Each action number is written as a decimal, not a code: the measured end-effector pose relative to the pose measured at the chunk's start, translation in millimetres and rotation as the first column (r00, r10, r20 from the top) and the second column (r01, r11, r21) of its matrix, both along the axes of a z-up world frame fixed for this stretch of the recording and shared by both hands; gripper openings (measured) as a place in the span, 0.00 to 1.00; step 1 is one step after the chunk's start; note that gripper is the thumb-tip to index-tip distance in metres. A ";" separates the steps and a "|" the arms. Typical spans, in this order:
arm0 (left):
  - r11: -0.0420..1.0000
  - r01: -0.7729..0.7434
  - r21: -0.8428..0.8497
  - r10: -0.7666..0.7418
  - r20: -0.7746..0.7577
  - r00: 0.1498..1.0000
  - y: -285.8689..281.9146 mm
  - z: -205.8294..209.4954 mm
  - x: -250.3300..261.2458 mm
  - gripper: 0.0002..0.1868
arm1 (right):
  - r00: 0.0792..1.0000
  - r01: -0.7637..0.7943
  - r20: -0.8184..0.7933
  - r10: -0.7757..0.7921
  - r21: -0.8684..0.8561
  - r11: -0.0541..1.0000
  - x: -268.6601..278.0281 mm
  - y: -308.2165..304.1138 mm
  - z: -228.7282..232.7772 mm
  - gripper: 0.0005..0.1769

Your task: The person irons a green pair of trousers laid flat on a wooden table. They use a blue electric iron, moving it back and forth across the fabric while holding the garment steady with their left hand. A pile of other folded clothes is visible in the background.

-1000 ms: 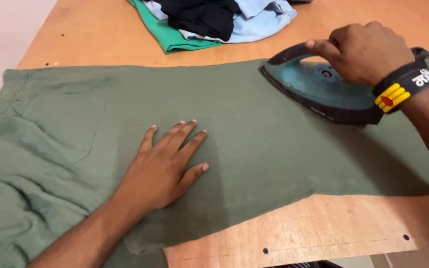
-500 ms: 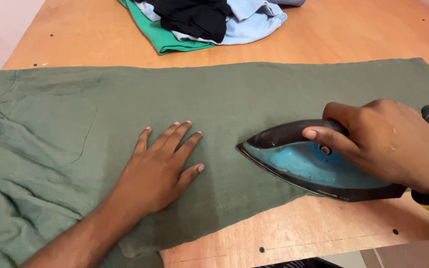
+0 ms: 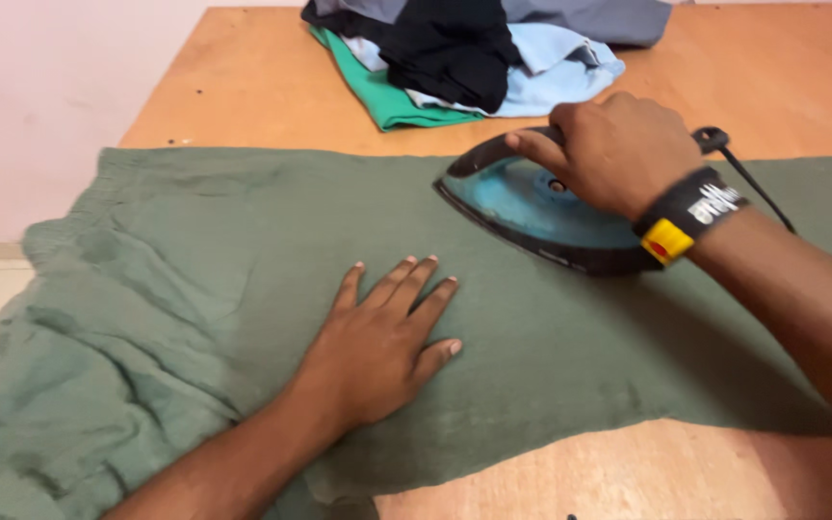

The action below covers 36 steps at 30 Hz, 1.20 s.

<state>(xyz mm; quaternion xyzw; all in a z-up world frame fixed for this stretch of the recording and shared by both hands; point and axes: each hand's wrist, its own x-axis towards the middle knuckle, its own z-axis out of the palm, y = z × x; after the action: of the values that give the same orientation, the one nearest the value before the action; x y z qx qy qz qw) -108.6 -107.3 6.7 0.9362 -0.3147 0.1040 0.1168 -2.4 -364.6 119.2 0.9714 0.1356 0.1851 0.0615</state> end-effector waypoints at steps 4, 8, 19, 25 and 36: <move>1.000 0.007 -0.012 -0.007 -0.002 1.000 1.4 -1.1 0.5 0.33 | 1.000 0.011 -0.020 -0.010 0.066 0.998 24.3 14.8 2.7 0.37; 1.000 0.003 -0.019 -0.002 0.007 1.000 2.4 -1.9 1.0 0.33 | 0.997 0.041 -0.072 -0.035 0.079 0.996 21.8 10.1 3.5 0.38; 0.999 -0.014 0.034 0.016 -0.070 0.997 1.9 3.7 0.5 0.34 | 0.951 0.207 -0.224 -0.213 -0.052 0.977 -62.0 -85.8 10.3 0.36; 0.998 -0.009 0.058 0.012 -0.053 0.999 3.0 2.2 0.6 0.34 | 0.899 0.148 -0.368 -0.236 -0.251 0.957 -103.4 -124.1 1.5 0.29; 0.922 -0.232 0.310 0.283 -0.131 0.950 94.5 17.5 -41.0 0.45 | 0.886 -0.233 -0.424 0.190 -0.051 0.971 -104.5 -71.0 9.8 0.29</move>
<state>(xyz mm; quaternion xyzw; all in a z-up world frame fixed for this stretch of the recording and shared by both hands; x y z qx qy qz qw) -149.6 -12.9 24.2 0.9819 -0.1890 -0.0109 -0.0100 -106.9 -435.6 129.0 0.9634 0.2598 -0.0275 0.0595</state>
